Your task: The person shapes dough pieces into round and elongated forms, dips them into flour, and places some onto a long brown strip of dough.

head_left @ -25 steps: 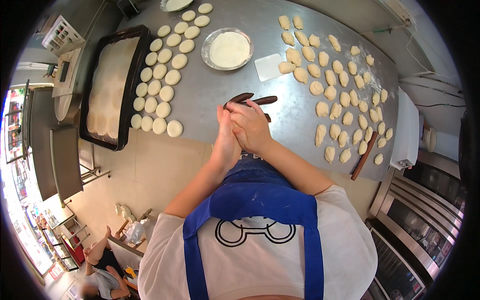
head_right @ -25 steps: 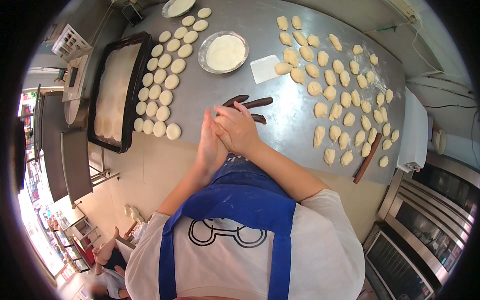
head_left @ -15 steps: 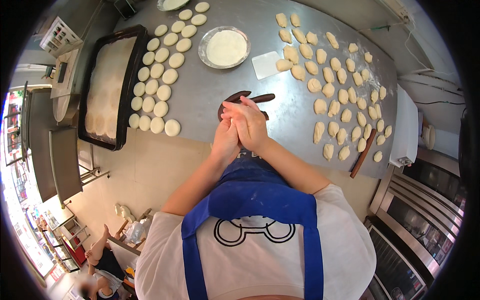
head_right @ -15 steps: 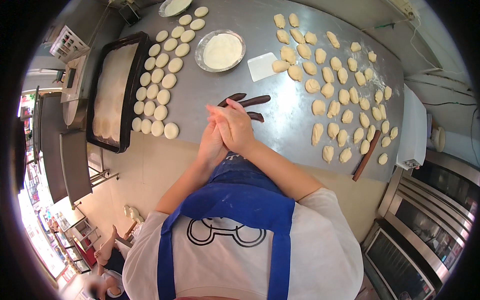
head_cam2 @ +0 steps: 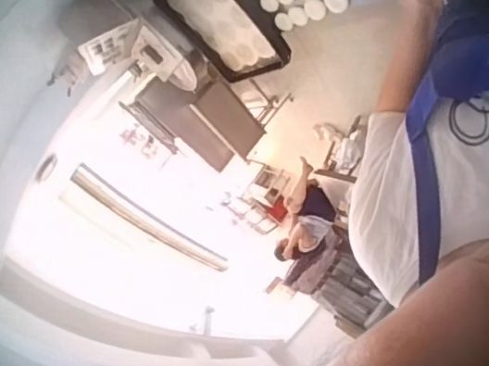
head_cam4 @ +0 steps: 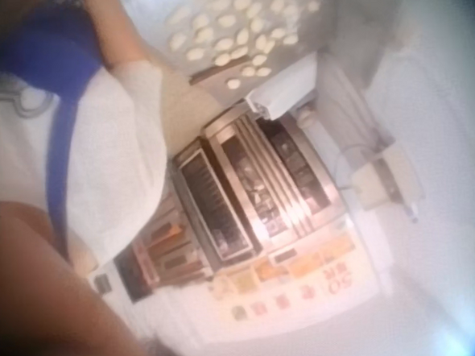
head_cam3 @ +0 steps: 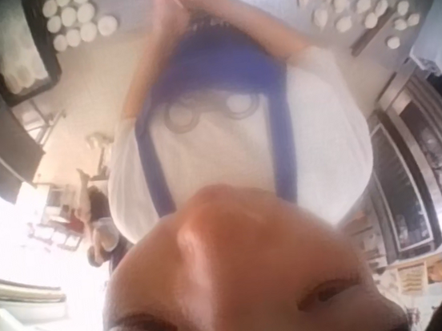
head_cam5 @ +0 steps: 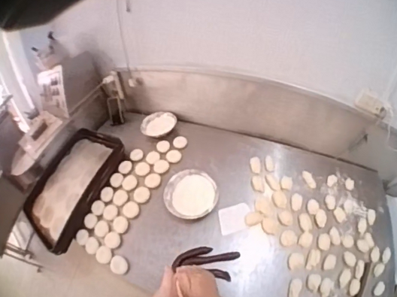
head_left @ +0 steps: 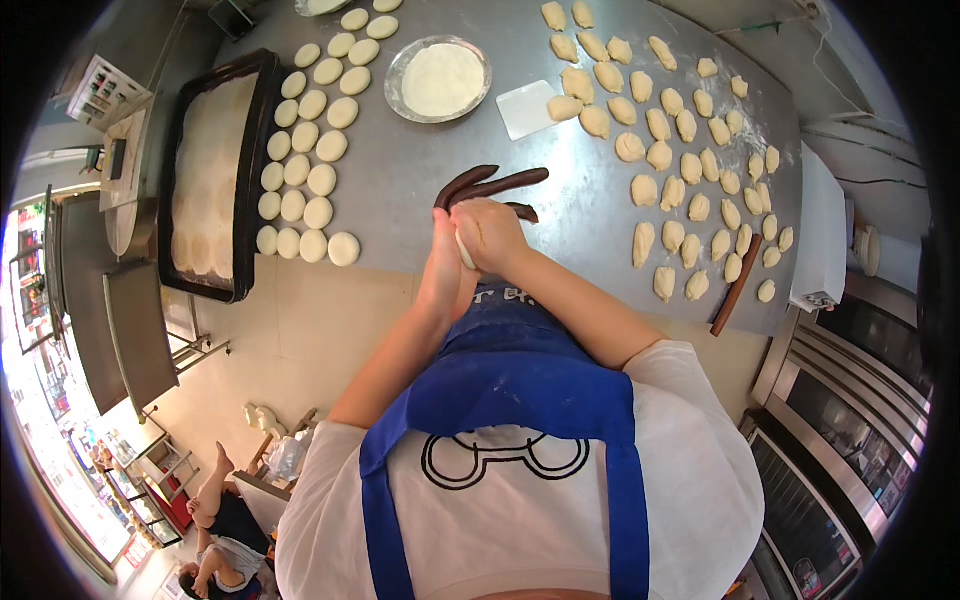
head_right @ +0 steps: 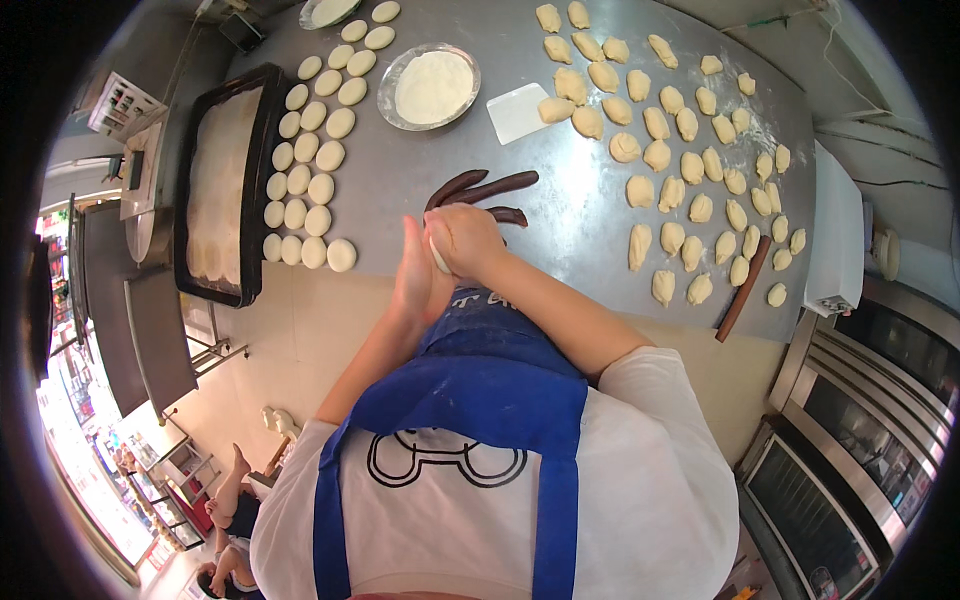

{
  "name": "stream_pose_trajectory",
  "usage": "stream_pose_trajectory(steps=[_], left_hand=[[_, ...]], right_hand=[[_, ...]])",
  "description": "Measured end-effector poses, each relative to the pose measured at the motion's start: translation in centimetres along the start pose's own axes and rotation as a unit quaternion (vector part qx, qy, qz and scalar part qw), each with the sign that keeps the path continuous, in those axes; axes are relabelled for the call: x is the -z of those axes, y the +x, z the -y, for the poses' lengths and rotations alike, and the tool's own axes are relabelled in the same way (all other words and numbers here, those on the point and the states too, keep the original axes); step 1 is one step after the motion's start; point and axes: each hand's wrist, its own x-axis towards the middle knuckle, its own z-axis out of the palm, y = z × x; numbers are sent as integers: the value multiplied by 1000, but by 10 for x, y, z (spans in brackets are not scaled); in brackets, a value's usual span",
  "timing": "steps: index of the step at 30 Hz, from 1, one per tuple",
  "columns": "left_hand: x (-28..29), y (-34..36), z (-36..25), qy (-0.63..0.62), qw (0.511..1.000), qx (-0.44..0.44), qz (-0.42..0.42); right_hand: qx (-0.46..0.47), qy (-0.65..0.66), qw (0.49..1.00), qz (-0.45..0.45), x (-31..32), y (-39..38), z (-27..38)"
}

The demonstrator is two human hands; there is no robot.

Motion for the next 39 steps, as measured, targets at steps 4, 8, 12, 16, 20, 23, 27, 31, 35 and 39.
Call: stream_pose_trajectory(steps=[4, 8, 12, 16, 20, 23, 27, 31, 35, 39], left_hand=[[22, 4, 9, 64, 995, 69, 37], [46, 36, 24, 166, 984, 54, 21], [46, 57, 47, 404, 914, 3, 17], [21, 69, 46, 732, 671, -25, 112], [31, 84, 63, 798, 594, -20, 100], [7, 74, 48, 855, 507, 48, 95], [1, 78, 48, 892, 432, 93, 96], [15, 84, 39, 837, 528, 36, 136], [36, 76, 33, 574, 792, -122, 170], [43, 56, 19, -1, 989, 116, 90]], right_hand=[[-226, 253, 939, 64, 13, -9, -5], [-226, 104, 966, -72, 37, -33, -87], [6, -223, 973, -52, 37, -62, -112], [15, -219, 974, -49, 31, -60, -136], [28, -244, 970, 0, 37, -46, -135], [31, -290, 956, 40, 43, -37, -124], [-64, -296, 945, 123, 59, -31, -98], [-320, 110, 935, 106, 86, -43, -111], [-450, 483, 751, -32, 108, -46, -77], [-440, 601, 665, -56, 87, -52, -93]])
